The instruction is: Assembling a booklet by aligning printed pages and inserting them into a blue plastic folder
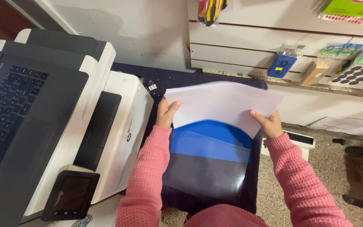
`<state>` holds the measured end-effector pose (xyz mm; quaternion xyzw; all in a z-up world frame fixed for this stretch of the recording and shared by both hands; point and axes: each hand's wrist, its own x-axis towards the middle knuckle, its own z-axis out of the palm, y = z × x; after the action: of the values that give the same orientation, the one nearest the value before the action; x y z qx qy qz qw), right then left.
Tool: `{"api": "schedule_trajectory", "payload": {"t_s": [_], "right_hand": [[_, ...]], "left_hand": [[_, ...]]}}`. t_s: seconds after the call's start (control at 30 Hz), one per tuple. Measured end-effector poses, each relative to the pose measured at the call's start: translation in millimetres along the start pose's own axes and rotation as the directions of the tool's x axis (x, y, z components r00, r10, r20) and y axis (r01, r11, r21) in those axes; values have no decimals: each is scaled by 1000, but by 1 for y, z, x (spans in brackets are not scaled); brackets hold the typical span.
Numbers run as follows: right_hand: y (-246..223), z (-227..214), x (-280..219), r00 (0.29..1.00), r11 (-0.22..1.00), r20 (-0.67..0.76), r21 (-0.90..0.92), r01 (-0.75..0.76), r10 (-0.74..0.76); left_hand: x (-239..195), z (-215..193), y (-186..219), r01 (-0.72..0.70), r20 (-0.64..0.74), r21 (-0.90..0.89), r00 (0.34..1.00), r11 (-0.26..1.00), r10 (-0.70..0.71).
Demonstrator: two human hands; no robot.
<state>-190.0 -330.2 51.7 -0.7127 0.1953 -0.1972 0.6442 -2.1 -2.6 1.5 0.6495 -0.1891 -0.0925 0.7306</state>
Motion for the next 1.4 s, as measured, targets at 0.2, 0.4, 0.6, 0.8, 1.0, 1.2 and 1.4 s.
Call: {"api": "schedule_trajectory", "payload": {"t_s": [0.2, 0.4, 0.6, 0.8, 1.0, 1.2, 1.4], "right_hand": [[33, -6, 9, 983, 978, 43, -98, 183, -179], [63, -6, 2, 989, 990, 59, -14, 138, -137], [85, -4, -5, 993, 994, -55, 21, 108, -107], [95, -2, -2, 995, 995, -59, 55, 78, -75], [79, 3, -6, 994, 995, -44, -5, 97, -97], [100, -11, 4, 992, 988, 18, -86, 127, -126], [110, -11, 9, 980, 972, 99, -145, 185, -172]], "left_hand": [[9, 6, 27, -72, 39, 7, 997, 997, 72], [-3, 1, -18, -54, 0, -15, 999, 998, 54], [0, 3, -11, -57, -3, -91, 998, 994, 57], [-1, 4, -9, -67, 4, 12, 998, 998, 67], [2, 1, -14, -51, -9, 86, 999, 995, 52], [11, -6, -20, -47, 2, 111, 999, 993, 47], [14, -13, -40, -35, 16, 99, 999, 994, 34]]}}
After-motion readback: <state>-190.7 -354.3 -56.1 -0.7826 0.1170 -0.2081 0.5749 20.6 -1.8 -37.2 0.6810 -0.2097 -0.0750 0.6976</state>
